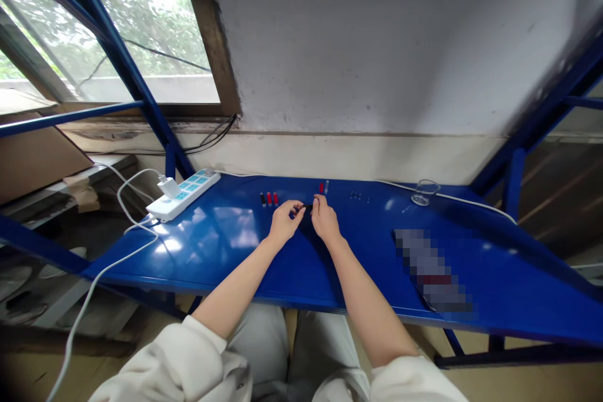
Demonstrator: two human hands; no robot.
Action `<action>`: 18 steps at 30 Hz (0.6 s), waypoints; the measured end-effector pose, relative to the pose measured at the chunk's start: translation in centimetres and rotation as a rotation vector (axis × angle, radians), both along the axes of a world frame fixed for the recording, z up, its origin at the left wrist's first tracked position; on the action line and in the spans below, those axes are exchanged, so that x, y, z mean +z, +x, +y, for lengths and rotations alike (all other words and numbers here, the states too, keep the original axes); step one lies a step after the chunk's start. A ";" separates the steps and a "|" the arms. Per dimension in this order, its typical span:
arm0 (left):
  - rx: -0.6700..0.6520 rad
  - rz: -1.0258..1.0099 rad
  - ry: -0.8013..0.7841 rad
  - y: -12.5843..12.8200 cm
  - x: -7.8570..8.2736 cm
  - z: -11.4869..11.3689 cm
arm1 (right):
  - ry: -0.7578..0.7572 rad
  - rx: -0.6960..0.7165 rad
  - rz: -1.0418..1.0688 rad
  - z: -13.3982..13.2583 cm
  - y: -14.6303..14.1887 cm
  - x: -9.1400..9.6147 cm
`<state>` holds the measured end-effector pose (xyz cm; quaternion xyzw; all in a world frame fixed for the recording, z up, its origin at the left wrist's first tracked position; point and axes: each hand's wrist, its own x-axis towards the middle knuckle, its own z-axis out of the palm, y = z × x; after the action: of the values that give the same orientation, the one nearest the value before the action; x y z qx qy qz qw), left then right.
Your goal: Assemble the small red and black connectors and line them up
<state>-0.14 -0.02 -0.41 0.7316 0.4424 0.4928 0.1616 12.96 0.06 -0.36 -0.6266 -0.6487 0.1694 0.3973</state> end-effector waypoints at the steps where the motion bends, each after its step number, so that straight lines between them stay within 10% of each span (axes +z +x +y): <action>1: -0.005 0.019 0.012 0.0 0.0 0.0 | -0.002 -0.003 -0.006 -0.1 0.0 0.1; 7: 0.004 0.211 0.059 -0.1 1.5 0.0 | 0.042 -0.003 0.067 -0.2 0.1 0.3; 18: -0.043 0.984 -0.050 -4.2 10.9 7.1 | 0.088 0.088 0.087 -0.1 0.1 0.1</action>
<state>-4.39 7.04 10.45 0.8826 0.4626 0.0745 -0.0389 13.04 -0.07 -0.29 -0.5715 -0.6645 0.1853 0.4444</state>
